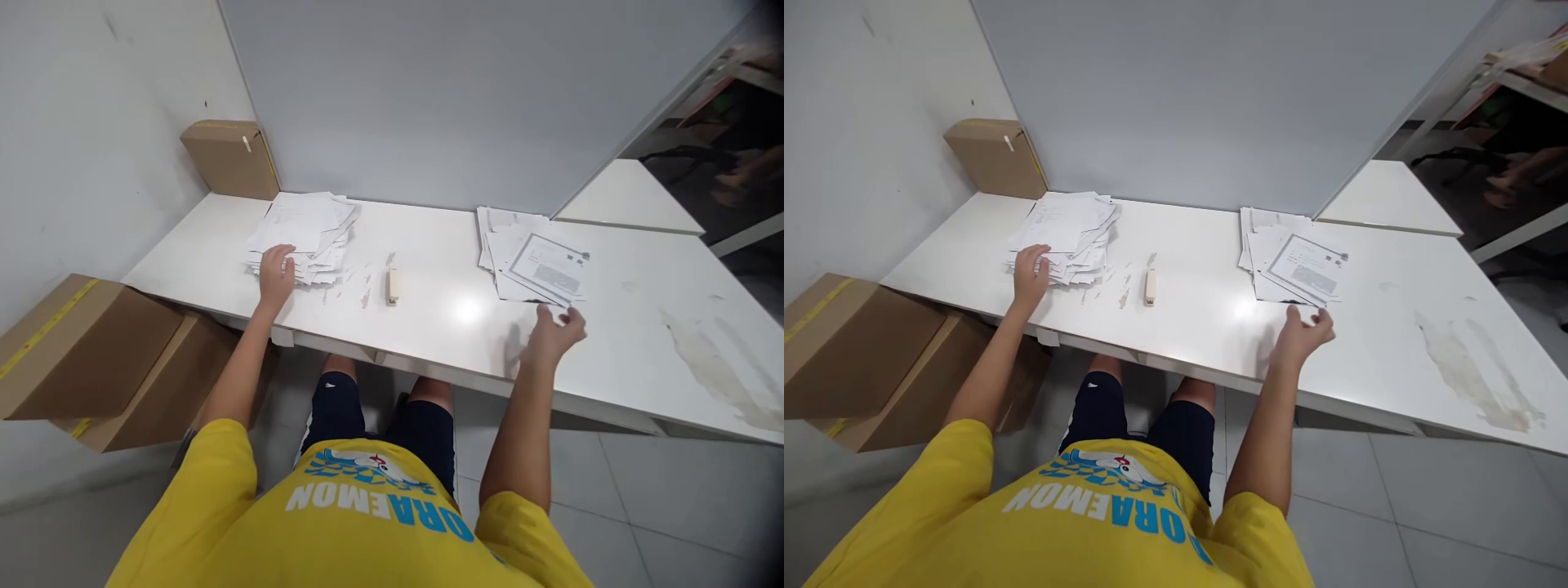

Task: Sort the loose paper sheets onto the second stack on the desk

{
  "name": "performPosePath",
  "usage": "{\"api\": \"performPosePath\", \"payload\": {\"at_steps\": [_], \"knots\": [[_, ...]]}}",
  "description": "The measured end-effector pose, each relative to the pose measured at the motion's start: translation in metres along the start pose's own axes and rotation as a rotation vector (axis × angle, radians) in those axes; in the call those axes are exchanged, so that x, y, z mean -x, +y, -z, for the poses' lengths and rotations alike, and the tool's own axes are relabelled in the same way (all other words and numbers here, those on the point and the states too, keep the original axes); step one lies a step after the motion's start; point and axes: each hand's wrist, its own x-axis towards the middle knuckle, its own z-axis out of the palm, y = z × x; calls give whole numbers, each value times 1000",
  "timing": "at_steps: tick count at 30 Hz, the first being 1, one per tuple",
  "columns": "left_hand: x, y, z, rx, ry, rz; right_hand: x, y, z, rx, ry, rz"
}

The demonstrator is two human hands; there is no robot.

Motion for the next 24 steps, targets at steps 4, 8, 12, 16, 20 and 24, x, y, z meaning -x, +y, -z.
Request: {"api": "performPosePath", "payload": {"at_steps": [4, 8, 12, 16, 20, 24], "knots": [[-11, -20, -9, -53, -72, 97, -35, -17, 5, 110, 169, -126], [0, -20, -30, -83, -90, 167, -53, -29, 3, 171, 84, 1], [12, -14, -41, -99, -13, 217, -72, -29, -4, 344, -29, -51], [12, -15, -42, -91, -9, 189, -98, -24, -6, 476, -85, -111], [10, -17, -39, -117, 38, 143, -119, -13, 2, 461, -179, -19], [11, -16, -37, -131, 2, 81, -138, 2, 6, 481, -307, 114]]}}
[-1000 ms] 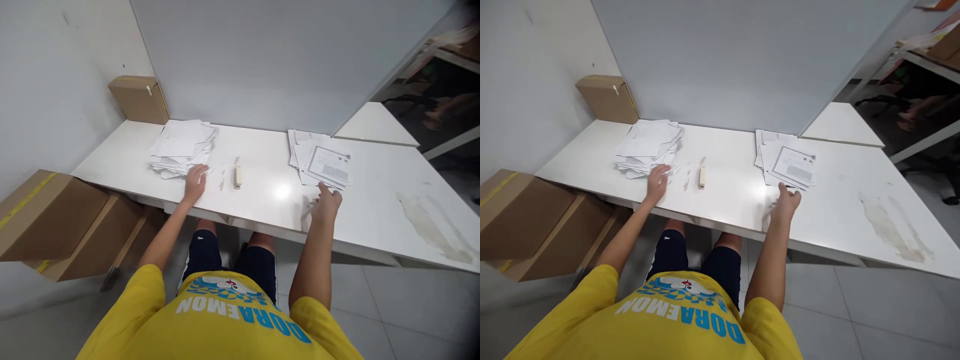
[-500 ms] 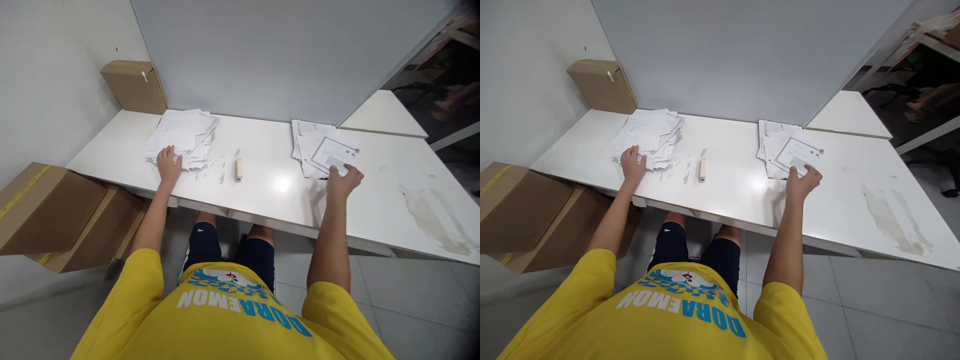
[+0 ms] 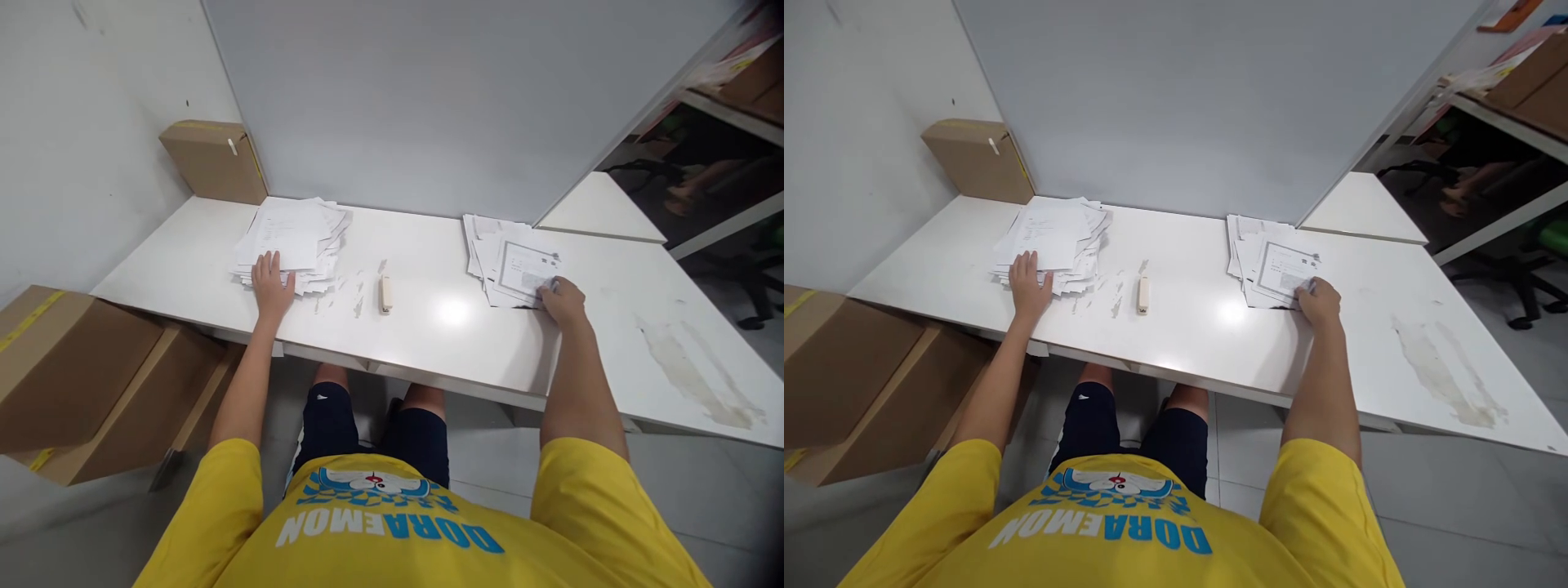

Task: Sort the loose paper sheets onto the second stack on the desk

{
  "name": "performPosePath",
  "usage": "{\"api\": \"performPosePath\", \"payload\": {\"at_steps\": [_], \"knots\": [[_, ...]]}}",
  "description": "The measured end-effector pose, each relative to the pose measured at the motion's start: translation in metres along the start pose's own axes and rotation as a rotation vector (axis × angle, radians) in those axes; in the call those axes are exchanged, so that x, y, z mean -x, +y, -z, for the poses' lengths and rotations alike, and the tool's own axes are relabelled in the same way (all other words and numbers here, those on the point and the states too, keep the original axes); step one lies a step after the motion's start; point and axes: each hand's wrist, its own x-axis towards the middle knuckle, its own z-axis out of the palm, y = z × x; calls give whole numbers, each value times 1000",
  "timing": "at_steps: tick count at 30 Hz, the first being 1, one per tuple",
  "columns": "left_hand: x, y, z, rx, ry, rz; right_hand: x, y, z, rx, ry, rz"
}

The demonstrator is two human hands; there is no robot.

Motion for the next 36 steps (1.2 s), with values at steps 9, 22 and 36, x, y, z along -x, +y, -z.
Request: {"api": "performPosePath", "payload": {"at_steps": [9, 22, 36], "knots": [[-2, -1, 0, 32, -2, 24, -10, -9, -10, 95, -18, 191], [-3, -1, -2, 52, 20, 13, 28, -34, -36, 196, -126, 399], [-6, 1, 0, 82, -1, 24, 9, -131, -45, 163, -69, 197]]}}
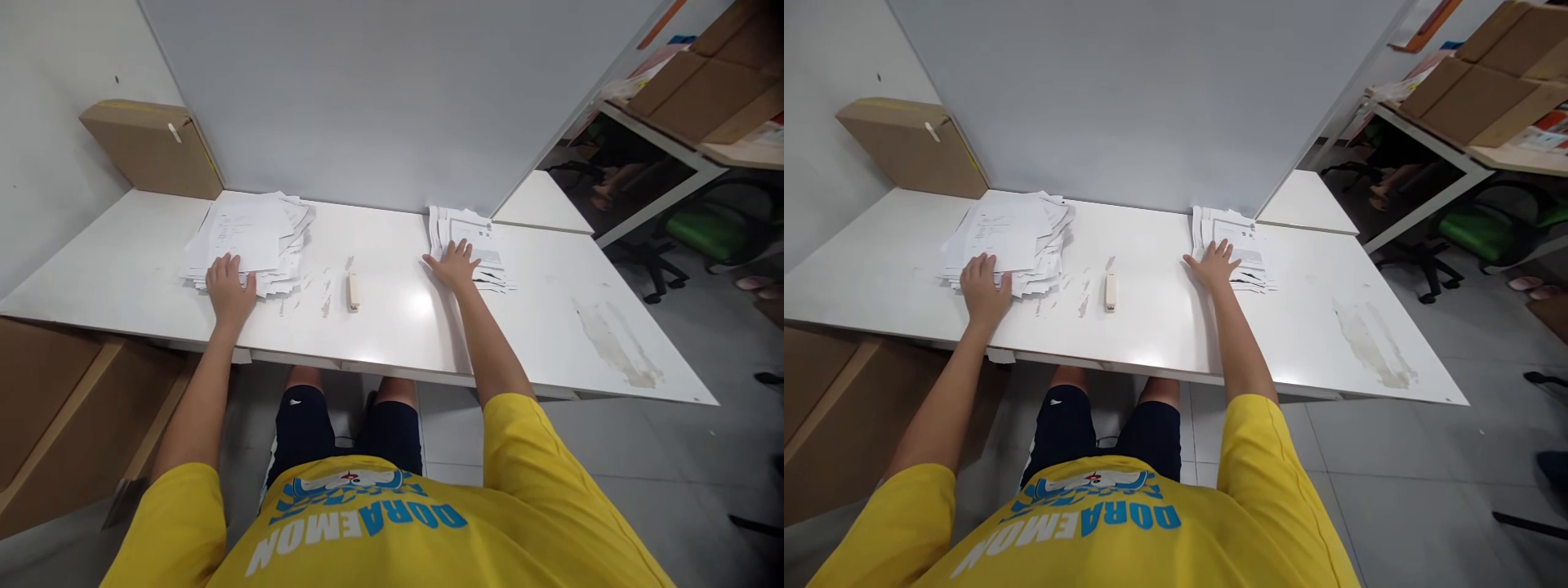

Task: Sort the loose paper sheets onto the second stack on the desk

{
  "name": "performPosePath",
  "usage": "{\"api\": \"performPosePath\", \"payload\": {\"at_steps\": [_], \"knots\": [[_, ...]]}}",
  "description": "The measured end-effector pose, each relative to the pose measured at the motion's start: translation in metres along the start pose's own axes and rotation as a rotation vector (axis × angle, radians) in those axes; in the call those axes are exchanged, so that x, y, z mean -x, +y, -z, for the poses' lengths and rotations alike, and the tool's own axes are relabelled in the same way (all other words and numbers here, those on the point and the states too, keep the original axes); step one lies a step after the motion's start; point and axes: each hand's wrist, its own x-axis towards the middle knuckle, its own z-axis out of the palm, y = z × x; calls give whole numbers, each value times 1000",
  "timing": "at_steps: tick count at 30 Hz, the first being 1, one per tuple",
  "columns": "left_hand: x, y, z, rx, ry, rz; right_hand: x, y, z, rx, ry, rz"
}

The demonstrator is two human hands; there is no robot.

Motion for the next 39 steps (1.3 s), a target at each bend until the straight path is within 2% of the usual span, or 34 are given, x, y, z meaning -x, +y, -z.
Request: {"api": "performPosePath", "payload": {"at_steps": [2, 4, 9, 12, 16, 20, 21, 23, 25, 27, 28, 30, 31, 33, 35, 37, 39], "knots": [[-1, -2, -1, 2, 4, 1, -5, -6, 1, 30, -27, -63], [-1, -3, -2, 1, 13, 0, -8, -3, 3, 41, -22, -81], [-2, -1, -2, 14, 16, 2, -3, 18, 10, 1, 0, -60], [0, 1, -2, 10, 28, 4, 9, 15, 12, -21, 22, -5], [1, 0, -1, -42, 33, -41, 39, -16, 11, -170, 140, 179], [1, -2, 4, -84, 61, -98, 84, -77, 12, -505, 135, 386], [2, -1, 6, -66, 82, -106, 97, -94, 12, -620, 91, 405], [8, 6, 10, 5, 129, -128, 123, -130, 8, -891, -81, 359], [21, 16, 15, 92, 125, -198, 147, -160, 4, -1189, -367, 250], [39, 28, 23, 156, 14, -322, 166, -182, -1, -1405, -663, 123], [48, 34, 27, 173, -72, -400, 174, -189, -2, -1472, -767, 69], [65, 45, 39, 188, -254, -564, 186, -193, -3, -1544, -835, -7], [72, 49, 45, 198, -338, -643, 190, -189, -2, -1564, -807, -28], [79, 56, 58, 233, -463, -770, 198, -174, 1, -1589, -662, -61], [74, 58, 65, 254, -509, -810, 207, -150, 7, -1599, -461, -87], [54, 52, 63, 222, -466, -736, 216, -121, 14, -1602, -259, -108], [20, 39, 53, 146, -382, -580, 228, -94, 22, -1598, -96, -122]]}}
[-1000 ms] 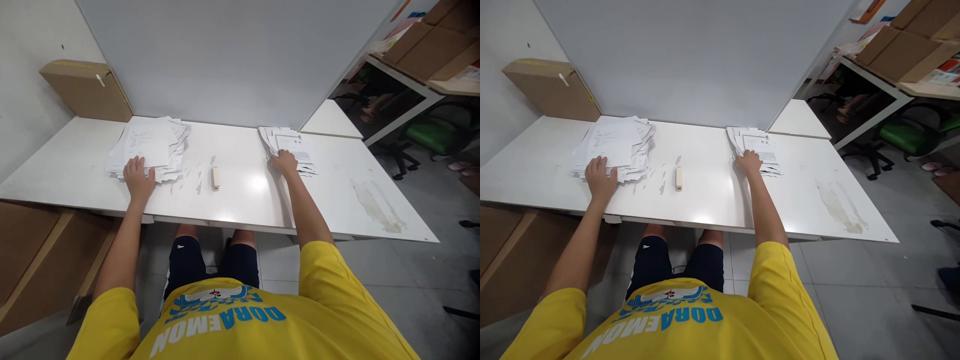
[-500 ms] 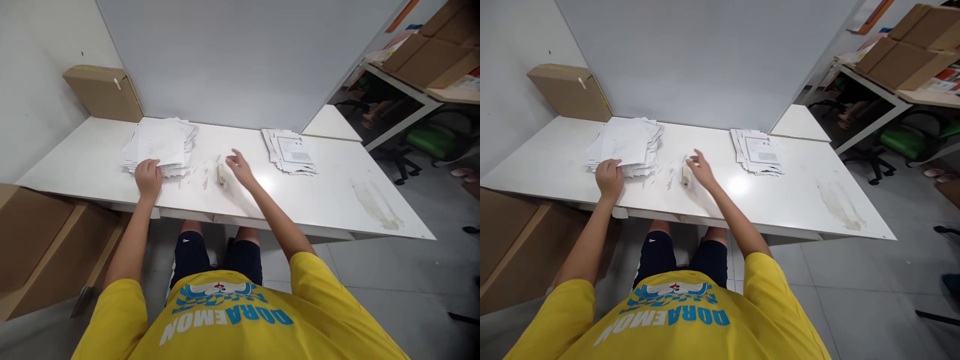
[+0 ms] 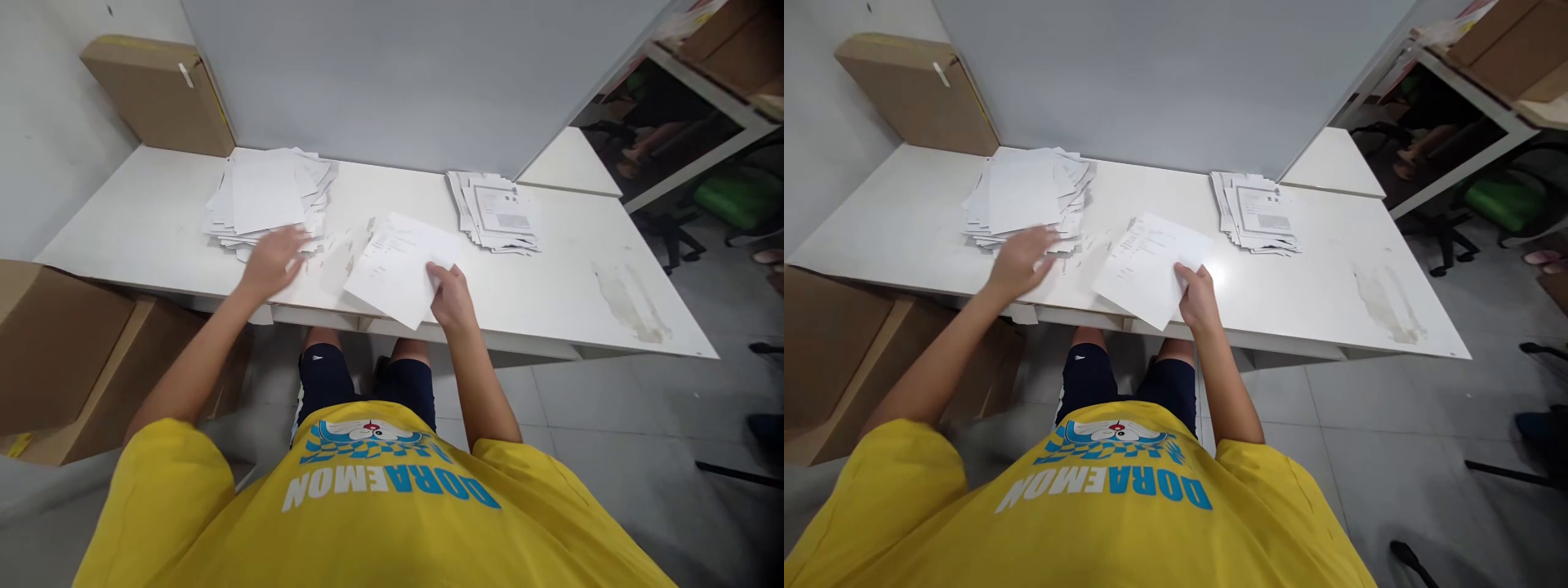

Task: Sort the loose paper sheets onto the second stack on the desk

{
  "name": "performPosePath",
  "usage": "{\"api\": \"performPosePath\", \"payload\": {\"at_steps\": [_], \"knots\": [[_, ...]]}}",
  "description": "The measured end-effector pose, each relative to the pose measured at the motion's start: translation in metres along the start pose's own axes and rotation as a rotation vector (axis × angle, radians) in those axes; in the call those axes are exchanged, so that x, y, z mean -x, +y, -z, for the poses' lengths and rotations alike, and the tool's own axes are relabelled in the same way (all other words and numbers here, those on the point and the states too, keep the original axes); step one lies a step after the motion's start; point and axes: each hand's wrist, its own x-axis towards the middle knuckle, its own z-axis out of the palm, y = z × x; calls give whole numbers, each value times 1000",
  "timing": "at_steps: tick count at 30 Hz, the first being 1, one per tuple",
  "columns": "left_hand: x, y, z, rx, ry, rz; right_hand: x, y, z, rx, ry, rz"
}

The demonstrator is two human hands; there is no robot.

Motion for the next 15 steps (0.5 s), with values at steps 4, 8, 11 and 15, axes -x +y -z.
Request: {"api": "performPosePath", "payload": {"at_steps": [4, 8, 11, 15], "knots": [[-42, -65, 1, -65, -49, 237, 29, -3, 39, -9, 104, 127], [-50, -85, 0, 21, -132, 155, 56, 12, 67, -69, 217, 136], [-42, -71, 5, 8, -65, 197, 67, 28, 83, -104, 275, 91], [-27, -14, 19, 119, 279, 328, 73, 46, 86, -142, 345, 83]]}}
